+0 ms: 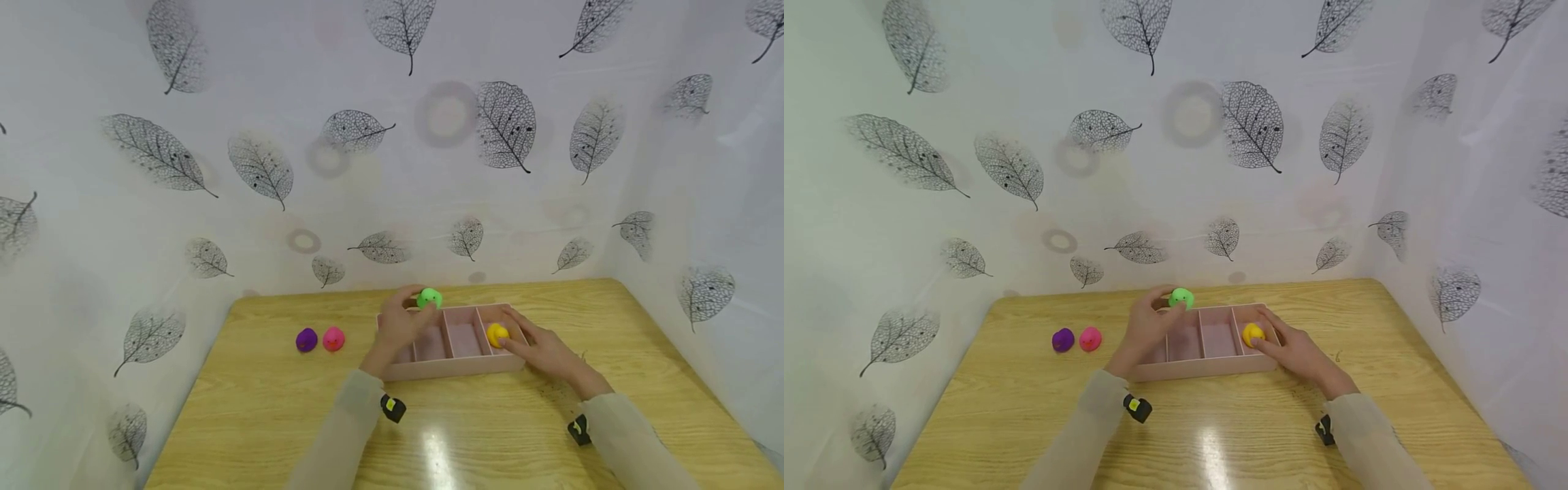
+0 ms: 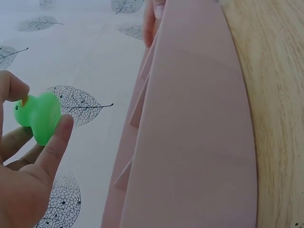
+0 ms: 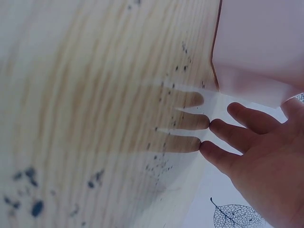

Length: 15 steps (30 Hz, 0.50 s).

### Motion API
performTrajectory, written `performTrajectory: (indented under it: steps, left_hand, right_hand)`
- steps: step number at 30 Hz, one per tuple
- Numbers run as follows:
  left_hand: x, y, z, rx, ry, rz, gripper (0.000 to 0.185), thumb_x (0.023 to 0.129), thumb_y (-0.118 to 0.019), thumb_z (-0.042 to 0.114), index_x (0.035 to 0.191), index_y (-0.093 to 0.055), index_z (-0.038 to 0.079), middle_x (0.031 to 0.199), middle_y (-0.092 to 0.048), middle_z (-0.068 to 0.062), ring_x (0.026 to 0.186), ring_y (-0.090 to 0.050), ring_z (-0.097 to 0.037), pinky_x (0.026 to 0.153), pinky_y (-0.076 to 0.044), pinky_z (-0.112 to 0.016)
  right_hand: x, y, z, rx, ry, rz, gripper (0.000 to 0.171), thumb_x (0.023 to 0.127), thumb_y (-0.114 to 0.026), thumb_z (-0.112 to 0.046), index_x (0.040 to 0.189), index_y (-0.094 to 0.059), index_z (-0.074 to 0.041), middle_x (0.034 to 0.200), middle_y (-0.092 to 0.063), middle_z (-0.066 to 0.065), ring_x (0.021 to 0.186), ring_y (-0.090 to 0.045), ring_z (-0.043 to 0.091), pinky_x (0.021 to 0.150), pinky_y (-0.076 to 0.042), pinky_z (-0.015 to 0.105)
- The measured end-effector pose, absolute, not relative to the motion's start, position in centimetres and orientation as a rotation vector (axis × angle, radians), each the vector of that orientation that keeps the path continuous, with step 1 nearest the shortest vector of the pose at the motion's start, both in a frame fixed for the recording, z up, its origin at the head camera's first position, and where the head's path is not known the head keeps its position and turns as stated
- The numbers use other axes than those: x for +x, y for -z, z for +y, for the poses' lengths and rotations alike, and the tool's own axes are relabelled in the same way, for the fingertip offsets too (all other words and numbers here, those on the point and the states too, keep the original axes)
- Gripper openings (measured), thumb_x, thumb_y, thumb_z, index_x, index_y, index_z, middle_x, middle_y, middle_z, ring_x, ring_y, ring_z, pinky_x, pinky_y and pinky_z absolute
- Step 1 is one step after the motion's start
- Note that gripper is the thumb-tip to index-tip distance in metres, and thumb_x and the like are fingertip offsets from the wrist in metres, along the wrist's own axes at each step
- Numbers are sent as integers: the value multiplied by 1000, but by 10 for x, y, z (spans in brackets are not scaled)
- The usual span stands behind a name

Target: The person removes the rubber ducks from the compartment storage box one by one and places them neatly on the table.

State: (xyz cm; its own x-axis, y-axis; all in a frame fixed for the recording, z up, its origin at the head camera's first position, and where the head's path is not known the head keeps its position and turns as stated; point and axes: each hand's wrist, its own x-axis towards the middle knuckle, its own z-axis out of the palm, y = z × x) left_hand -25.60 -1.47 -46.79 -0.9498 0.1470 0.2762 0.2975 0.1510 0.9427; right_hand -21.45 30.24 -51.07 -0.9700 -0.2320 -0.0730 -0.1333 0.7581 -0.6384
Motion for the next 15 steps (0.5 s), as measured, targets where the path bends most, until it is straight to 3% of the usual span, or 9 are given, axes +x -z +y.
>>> performTrajectory:
  steps: [10, 15]
  left_hand:
    - [-260, 470, -36, -413, 1996, -2148, 36, 86, -74, 2, 121, -73, -4, 124, -71, -24, 107, -70, -30, 86, -60, -20]
    - [-260, 472, -45, -415, 2018, -2151, 40, 85, -74, 0, 125, -72, -4, 129, -68, -23, 112, -68, -32, 90, -61, -23]
  right_hand:
    - [-215, 511, 302, -279, 1013, 2791, 84, 104, -57, -57, 171, -16, -28, 166, -35, 30, 137, -49, 61, 104, -46, 76]
    - [-215, 511, 304, -285, 1016, 2792, 83, 104, -56, -56, 171, -16, -27, 167, -33, 30, 137, -48, 62, 104, -46, 77]
